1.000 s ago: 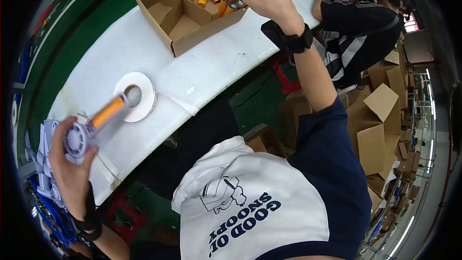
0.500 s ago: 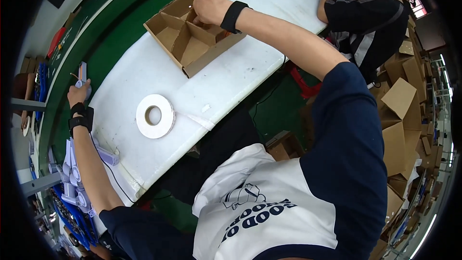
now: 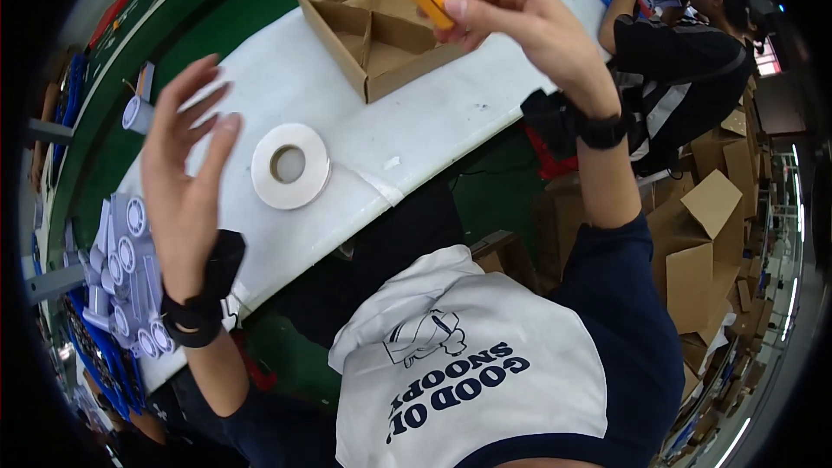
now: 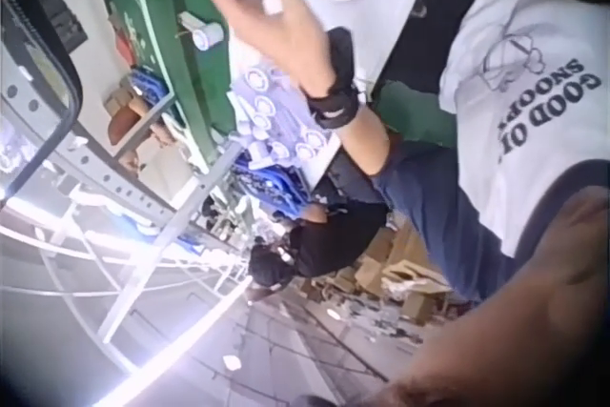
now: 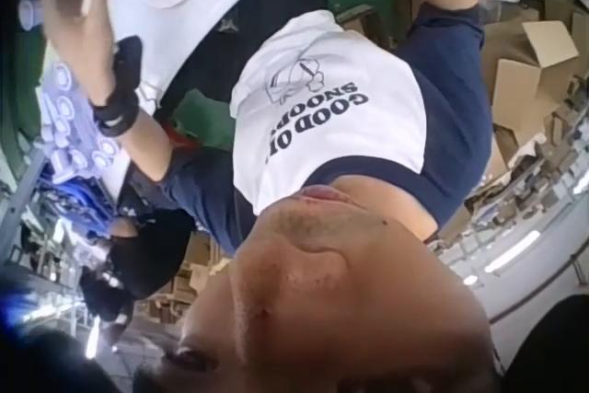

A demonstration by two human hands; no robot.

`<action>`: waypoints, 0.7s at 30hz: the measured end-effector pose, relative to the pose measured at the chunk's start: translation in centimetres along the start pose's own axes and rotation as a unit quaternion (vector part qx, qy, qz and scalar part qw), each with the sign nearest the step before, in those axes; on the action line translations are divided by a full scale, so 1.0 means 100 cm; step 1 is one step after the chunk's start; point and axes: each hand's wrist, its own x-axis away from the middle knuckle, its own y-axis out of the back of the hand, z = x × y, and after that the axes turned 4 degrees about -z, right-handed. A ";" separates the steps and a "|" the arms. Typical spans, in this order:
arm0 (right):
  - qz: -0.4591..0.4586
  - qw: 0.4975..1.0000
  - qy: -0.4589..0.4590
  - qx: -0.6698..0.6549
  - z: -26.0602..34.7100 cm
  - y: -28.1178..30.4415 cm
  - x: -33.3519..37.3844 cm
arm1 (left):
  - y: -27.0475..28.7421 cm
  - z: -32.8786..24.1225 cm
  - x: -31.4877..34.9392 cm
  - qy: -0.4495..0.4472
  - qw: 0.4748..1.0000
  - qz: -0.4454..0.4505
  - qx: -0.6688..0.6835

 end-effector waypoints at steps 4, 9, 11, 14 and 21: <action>0.087 0.984 -0.025 -0.154 -0.002 -0.080 0.035 | -0.054 -0.026 0.048 0.086 0.966 0.044 0.238; -0.005 0.976 0.044 -0.214 -0.006 -0.132 0.052 | -0.063 0.004 0.075 0.038 0.924 -0.082 0.372; -0.021 0.897 0.046 -0.439 -0.015 -0.122 0.055 | -0.052 0.007 0.079 0.022 0.928 -0.122 0.351; 0.045 0.799 0.056 -0.597 -0.019 -0.128 0.054 | -0.037 0.009 0.097 0.000 0.945 -0.152 0.291; 0.081 0.680 0.043 -0.727 -0.015 -0.138 0.052 | -0.039 0.014 0.111 0.005 0.968 -0.128 0.218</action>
